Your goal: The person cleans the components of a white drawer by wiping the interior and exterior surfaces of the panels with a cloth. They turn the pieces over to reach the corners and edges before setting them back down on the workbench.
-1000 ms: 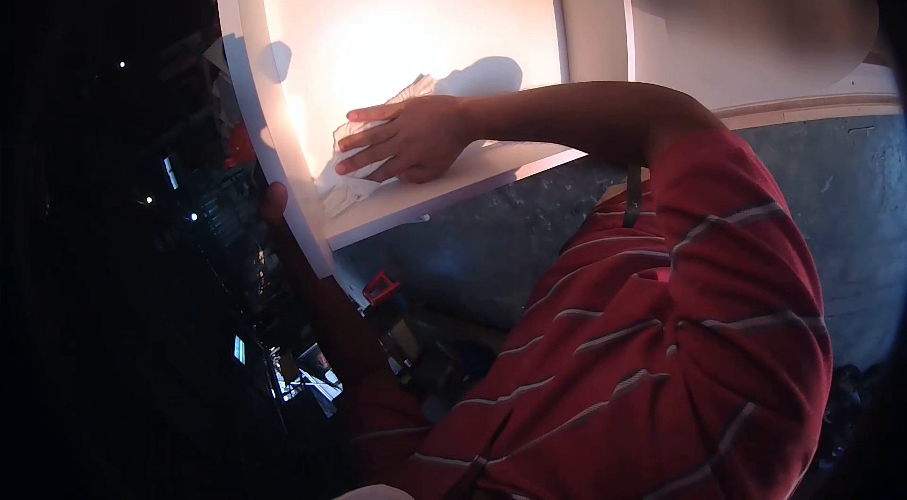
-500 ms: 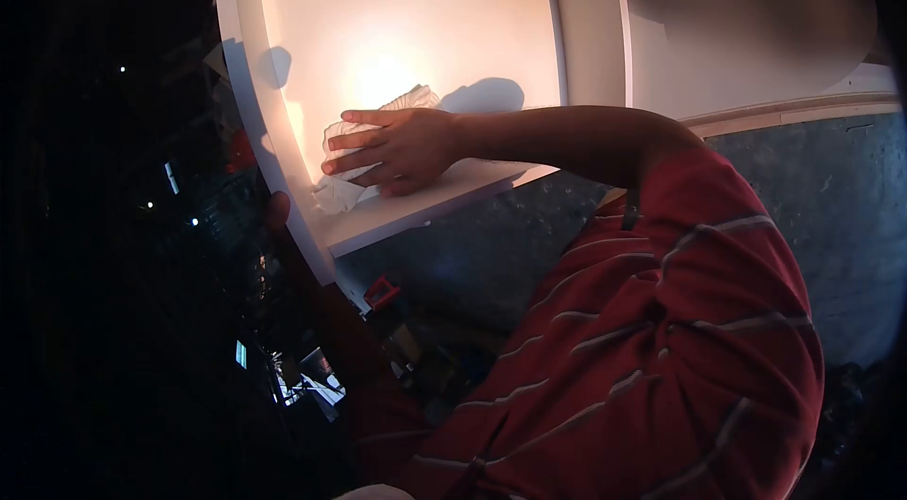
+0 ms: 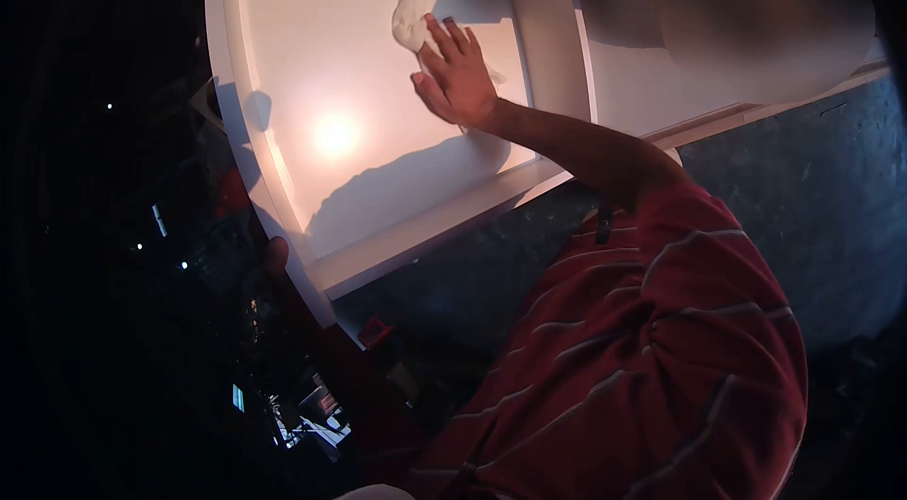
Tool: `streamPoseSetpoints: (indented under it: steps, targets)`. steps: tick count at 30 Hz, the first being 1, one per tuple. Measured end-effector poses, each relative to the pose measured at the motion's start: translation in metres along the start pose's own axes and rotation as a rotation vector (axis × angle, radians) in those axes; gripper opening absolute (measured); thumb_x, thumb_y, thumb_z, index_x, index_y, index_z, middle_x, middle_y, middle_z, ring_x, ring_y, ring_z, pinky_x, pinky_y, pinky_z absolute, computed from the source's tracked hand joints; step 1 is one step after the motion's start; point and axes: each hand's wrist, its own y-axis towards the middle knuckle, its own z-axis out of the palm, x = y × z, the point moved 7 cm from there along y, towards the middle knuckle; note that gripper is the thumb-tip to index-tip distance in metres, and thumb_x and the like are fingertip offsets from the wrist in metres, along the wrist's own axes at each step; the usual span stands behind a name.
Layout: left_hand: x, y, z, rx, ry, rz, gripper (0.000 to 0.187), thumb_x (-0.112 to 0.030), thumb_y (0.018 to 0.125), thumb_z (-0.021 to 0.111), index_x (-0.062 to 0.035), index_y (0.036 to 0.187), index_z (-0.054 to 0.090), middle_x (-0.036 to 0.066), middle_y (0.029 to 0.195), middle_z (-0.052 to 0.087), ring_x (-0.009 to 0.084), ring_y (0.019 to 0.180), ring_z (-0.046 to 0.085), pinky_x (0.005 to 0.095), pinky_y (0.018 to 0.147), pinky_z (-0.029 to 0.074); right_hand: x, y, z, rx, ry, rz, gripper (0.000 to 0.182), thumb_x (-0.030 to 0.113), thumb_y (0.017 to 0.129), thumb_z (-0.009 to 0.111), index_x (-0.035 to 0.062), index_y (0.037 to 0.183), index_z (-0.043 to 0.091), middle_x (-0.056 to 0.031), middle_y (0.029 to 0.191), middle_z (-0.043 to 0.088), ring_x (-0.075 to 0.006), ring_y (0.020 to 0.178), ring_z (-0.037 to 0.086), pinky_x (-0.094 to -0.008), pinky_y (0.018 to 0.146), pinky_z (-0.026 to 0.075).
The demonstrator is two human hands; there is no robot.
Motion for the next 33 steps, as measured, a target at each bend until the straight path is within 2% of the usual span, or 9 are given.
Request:
streamPoseSetpoints:
  steps: [2,6,9,11,15,20,22,26,33]
  targets:
    - [-0.012,-0.002,0.006,0.016,0.044,0.045,0.116,-0.071,0.072,0.062,-0.0003,0.152,0.018,0.021,0.151,0.033,0.0311,0.137,0.034,0.0443,0.109,0.029,0.037,-0.001,-0.003,0.216,0.035,-0.231,0.038,0.033,0.092,0.05,0.006,0.118,0.058,-0.0191,0.151,0.033,-0.0397,0.133,0.038,-0.0548,0.101,0.033]
    - [-0.031,-0.007,0.021,0.052,0.106,0.119,0.117,-0.071,0.071,0.063,-0.0003,0.152,0.018,0.021,0.15,0.033,0.0307,0.137,0.035,0.0438,0.109,0.029,-0.051,0.059,0.001,-0.062,-0.089,-0.071,0.025,0.023,0.09,0.053,0.0068,0.108,0.06,-0.0169,0.139,0.049,-0.0344,0.119,0.048,-0.0507,0.096,0.037]
    - [-0.046,-0.005,0.032,0.078,0.131,0.171,0.118,-0.071,0.07,0.064,-0.0002,0.152,0.018,0.021,0.15,0.034,0.0304,0.136,0.035,0.0435,0.109,0.029,-0.123,0.08,-0.01,0.051,-0.404,0.0,0.025,0.019,0.089,0.053,0.0051,0.107,0.062,-0.0141,0.123,0.057,-0.0308,0.107,0.052,-0.0489,0.09,0.039]
    - [-0.056,-0.004,0.044,0.101,0.135,0.196,0.119,-0.072,0.07,0.064,-0.0002,0.152,0.018,0.02,0.15,0.034,0.0302,0.136,0.035,0.0433,0.109,0.029,-0.159,0.068,0.002,0.378,-0.646,-0.138,0.025,0.018,0.087,0.055,0.0023,0.105,0.063,-0.0128,0.112,0.058,-0.0302,0.102,0.052,-0.0483,0.089,0.039]
    - [-0.081,-0.004,0.067,0.137,0.128,0.232,0.12,-0.072,0.069,0.065,-0.0001,0.152,0.018,0.02,0.15,0.035,0.0299,0.136,0.036,0.0428,0.109,0.029,-0.159,0.058,-0.036,0.512,-0.934,-0.354,0.026,0.017,0.085,0.057,0.0005,0.105,0.062,-0.0114,0.107,0.058,-0.0286,0.104,0.052,-0.0435,0.086,0.042]
    - [-0.108,-0.008,0.087,0.065,-0.082,0.185,0.122,-0.066,0.066,0.069,0.0029,0.152,0.017,0.022,0.152,0.03,0.0301,0.138,0.034,0.0429,0.11,0.028,-0.184,0.048,-0.106,0.372,-1.057,0.286,0.029,0.019,0.081,0.063,0.0034,0.106,0.06,-0.0129,0.098,0.058,-0.0308,0.086,0.061,-0.0429,0.07,0.054]
    - [-0.111,-0.01,0.085,0.082,-0.127,0.155,0.121,-0.064,0.066,0.07,0.0023,0.152,0.016,0.023,0.153,0.028,0.0301,0.139,0.032,0.0431,0.111,0.026,-0.174,0.019,-0.135,0.247,-0.856,0.252,0.029,0.023,0.085,0.061,0.0029,0.106,0.06,-0.0181,0.093,0.061,-0.0358,0.081,0.064,-0.0459,0.071,0.056]
    - [-0.11,-0.008,0.082,0.106,-0.091,0.144,0.119,-0.06,0.066,0.07,0.0019,0.152,0.015,0.023,0.155,0.024,0.0301,0.142,0.027,0.0436,0.113,0.021,-0.157,-0.048,-0.146,0.467,-0.37,0.73,0.043,0.037,0.09,0.057,-0.0024,0.108,0.057,-0.0262,0.098,0.065,-0.044,0.098,0.062,-0.0504,0.081,0.051]
    - [-0.094,0.002,0.075,0.174,-0.062,0.237,0.115,-0.052,0.067,0.071,0.0022,0.152,0.015,0.024,0.153,0.026,0.0302,0.14,0.029,0.0436,0.113,0.023,-0.183,-0.076,-0.129,0.407,-0.172,0.763,0.064,0.044,0.078,0.069,-0.0035,0.119,0.054,-0.0276,0.107,0.064,-0.0425,0.102,0.062,-0.0468,0.087,0.048]
